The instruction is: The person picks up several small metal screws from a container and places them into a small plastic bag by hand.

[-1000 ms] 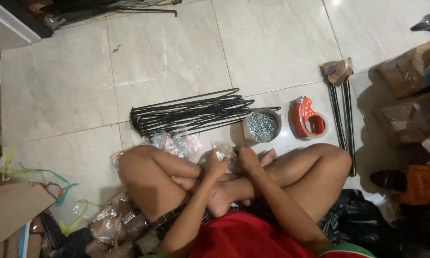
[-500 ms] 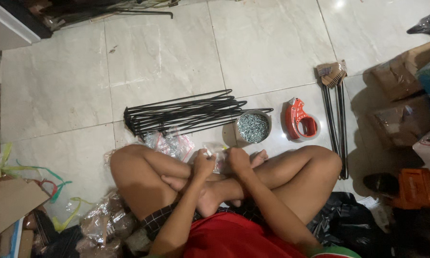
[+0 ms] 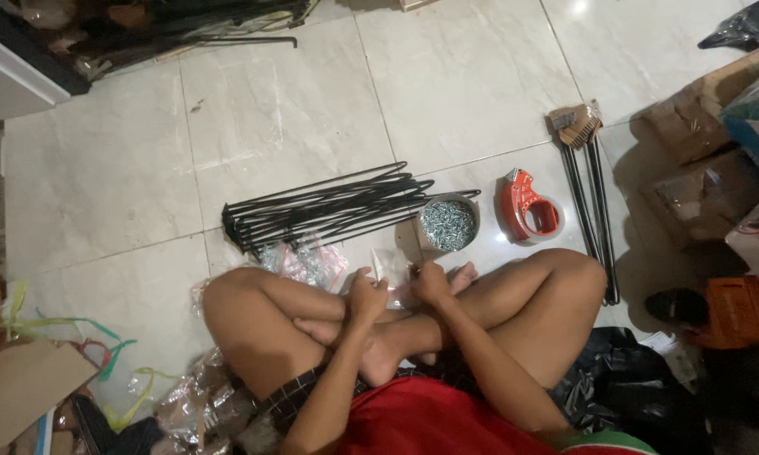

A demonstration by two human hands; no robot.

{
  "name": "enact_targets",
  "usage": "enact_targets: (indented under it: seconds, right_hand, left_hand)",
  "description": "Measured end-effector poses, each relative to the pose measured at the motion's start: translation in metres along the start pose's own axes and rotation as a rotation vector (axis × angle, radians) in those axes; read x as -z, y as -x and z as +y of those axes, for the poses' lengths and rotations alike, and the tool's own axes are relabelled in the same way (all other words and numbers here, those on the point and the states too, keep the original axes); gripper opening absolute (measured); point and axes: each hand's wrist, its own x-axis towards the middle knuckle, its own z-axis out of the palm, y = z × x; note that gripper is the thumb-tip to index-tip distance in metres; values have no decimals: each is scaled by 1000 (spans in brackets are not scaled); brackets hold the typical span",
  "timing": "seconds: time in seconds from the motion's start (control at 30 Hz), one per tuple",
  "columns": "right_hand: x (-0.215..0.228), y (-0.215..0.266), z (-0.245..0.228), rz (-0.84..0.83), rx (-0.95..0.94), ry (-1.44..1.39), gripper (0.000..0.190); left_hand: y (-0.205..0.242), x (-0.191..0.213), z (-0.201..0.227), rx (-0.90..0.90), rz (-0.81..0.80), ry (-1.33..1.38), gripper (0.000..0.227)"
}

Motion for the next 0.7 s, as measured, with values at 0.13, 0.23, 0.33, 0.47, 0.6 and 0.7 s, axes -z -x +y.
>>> enact_targets:
  seconds: [0.13,0.23,0.33,0.47,0.6,0.7]
  right_hand:
    - [23,27,-31,39,36,120,22]
    - [23,37,-32,54,23,274,27]
    - [38,58,-33,140,65,187,27]
    - [92,127,-84,284,230,32,23]
    - [129,177,-149,160,417,-161,32]
    - [117,156,-130,173,328,-87,32]
  left_hand:
    - [-5,-13,-12,-21,42,-20,61]
    - [14,1,5,-43,57,30,62]
    - [30,20,22,-161,138,163,61]
    - [65,74,68,-639,174,317,61]
    - [92,108,114,-780,-206,444,70]
    - [68,90,99,-397,-474,636,33]
